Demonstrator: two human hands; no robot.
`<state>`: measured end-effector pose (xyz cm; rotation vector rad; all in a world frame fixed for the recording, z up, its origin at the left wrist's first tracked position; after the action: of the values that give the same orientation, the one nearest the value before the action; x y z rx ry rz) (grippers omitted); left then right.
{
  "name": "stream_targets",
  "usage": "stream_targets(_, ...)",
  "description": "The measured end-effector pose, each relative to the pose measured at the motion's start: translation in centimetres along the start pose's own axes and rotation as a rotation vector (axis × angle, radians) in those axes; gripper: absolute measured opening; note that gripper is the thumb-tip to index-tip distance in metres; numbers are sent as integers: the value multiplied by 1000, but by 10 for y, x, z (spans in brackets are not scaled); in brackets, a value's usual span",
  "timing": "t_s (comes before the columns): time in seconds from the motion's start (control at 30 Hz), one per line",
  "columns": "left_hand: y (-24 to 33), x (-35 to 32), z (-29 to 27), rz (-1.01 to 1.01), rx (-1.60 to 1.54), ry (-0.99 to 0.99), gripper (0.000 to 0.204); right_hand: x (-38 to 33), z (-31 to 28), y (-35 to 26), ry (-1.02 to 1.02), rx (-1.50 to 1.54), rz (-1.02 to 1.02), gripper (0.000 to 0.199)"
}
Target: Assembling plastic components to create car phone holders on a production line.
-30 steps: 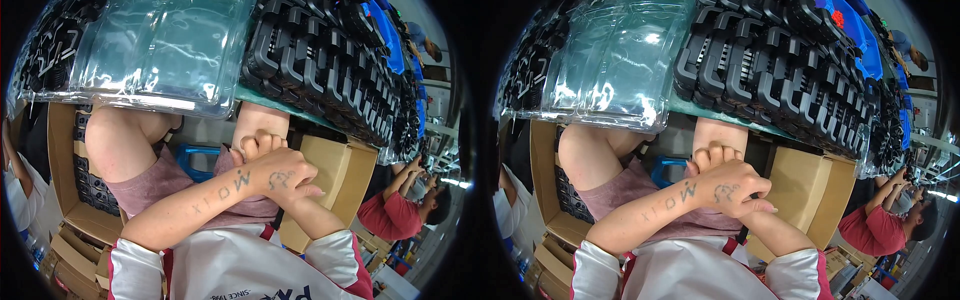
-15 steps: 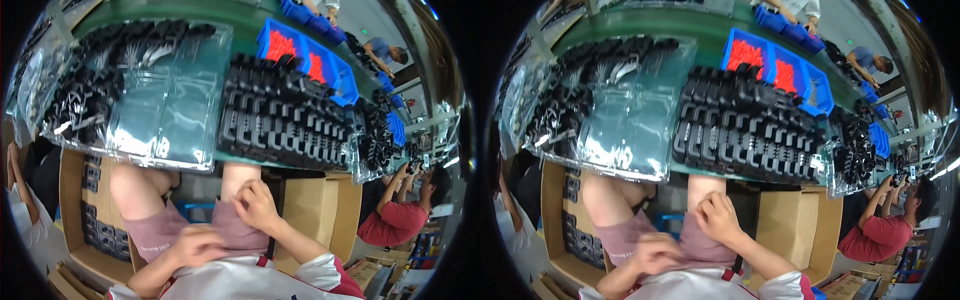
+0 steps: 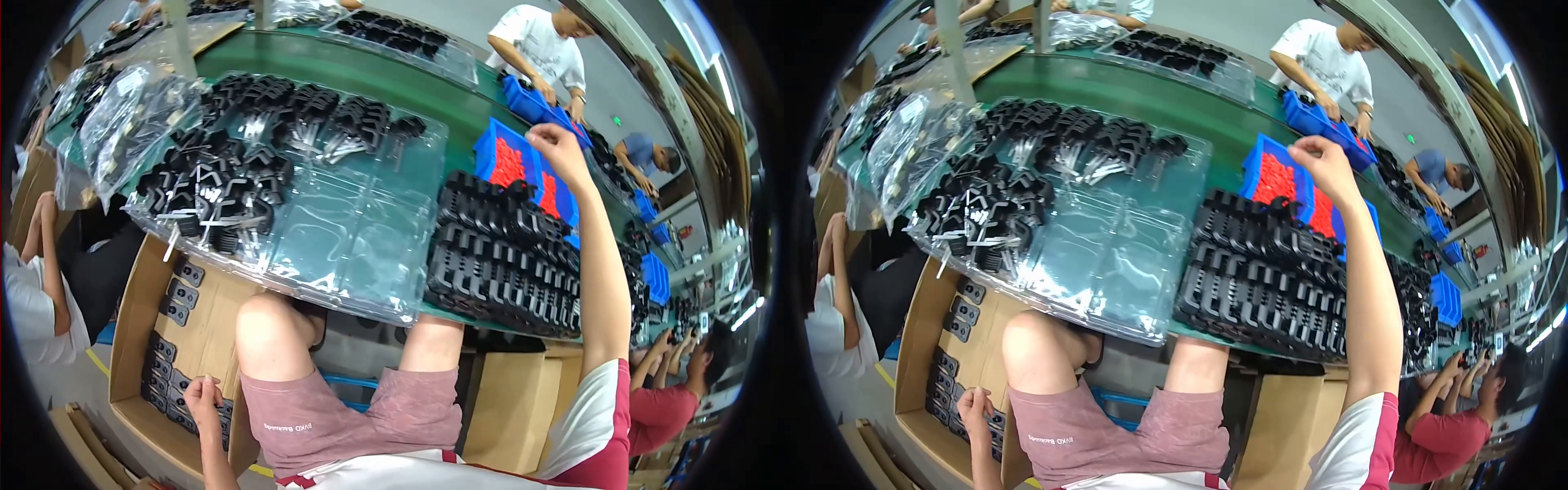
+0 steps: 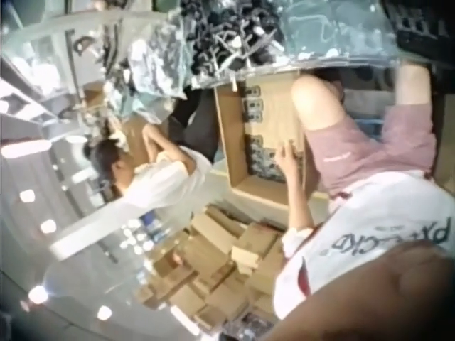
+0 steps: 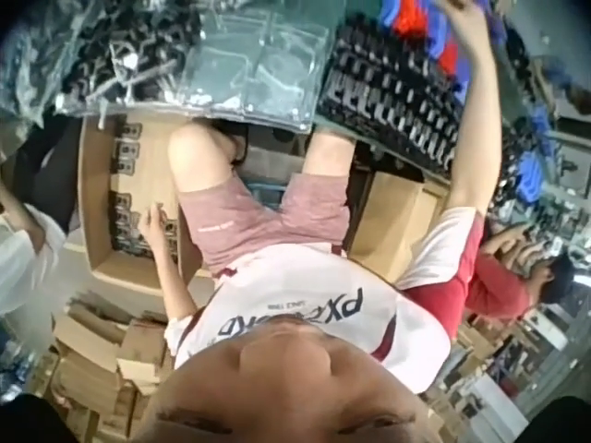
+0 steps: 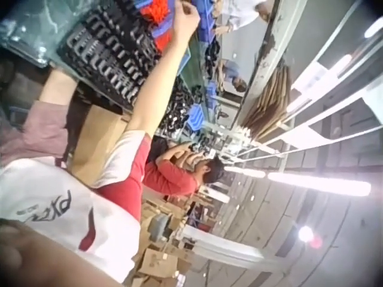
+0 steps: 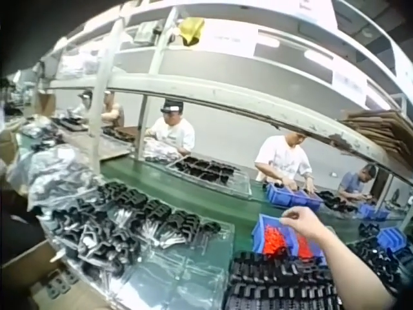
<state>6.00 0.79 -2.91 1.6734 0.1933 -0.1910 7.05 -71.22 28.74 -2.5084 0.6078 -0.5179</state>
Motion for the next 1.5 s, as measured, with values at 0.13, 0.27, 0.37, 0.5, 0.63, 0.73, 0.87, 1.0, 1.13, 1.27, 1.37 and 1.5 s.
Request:
stream_targets(0.13, -30, -7, -26, -92, 3, 30, 26, 16, 52, 21, -153, 210, 303, 16)
stream_targets(0.27, -51, -7, -50, -162, -4, 59, 25, 23, 86, 45, -318, 176, 320, 16)
stream_targets(0.37, -61, -12, -61, -219, 1, 92, 25, 36, 106, 67, -403, 24, 142, 16)
stream_targets(0.5, -57, -6, -71, -312, 53, 171, 24, 50, 128, 85, -390, -21, 1, 13)
stream_targets(0.63, -85, 8, -89, -353, 120, 167, 20, 44, 113, 89, -484, -33, -55, 11)
stream_targets(0.73, -77, 20, -89, -328, 191, 122, 19, 47, 101, 100, -441, -82, -56, 9)
stream_targets(0.87, -99, 28, -115, -350, 385, 200, 21, 62, 106, 106, -338, -164, -30, 7)
stream_targets(1.0, -148, 39, -120, -325, 1052, -35, 28, 46, 99, 101, -440, -6, 51, 12)
stream_targets(1.13, -204, 16, -100, -230, 1061, -264, 34, 39, 99, 98, -378, 72, 212, 25)
stream_targets(1.27, -209, -9, -113, -326, 1031, -128, 43, 28, 105, 75, -322, 273, 411, 49)
stream_targets(1.37, -221, -3, -124, -348, 1074, -46, 35, 18, 96, 64, -379, 468, 529, 75)
stream_targets(1.5, -226, 1, -124, -208, 945, -68, 33, 12, 92, 36, -393, 588, 540, 78)
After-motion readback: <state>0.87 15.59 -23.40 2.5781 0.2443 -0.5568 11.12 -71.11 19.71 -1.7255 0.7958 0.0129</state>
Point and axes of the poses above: each hand's wrist, its own x-axis towards the middle knuckle, its own z-axis out of the palm, y = z × x, the point moved 10 cm from there along x, towards the middle knuckle, and after that the axes turned 1 degree about -z, right-handed, at the moved point
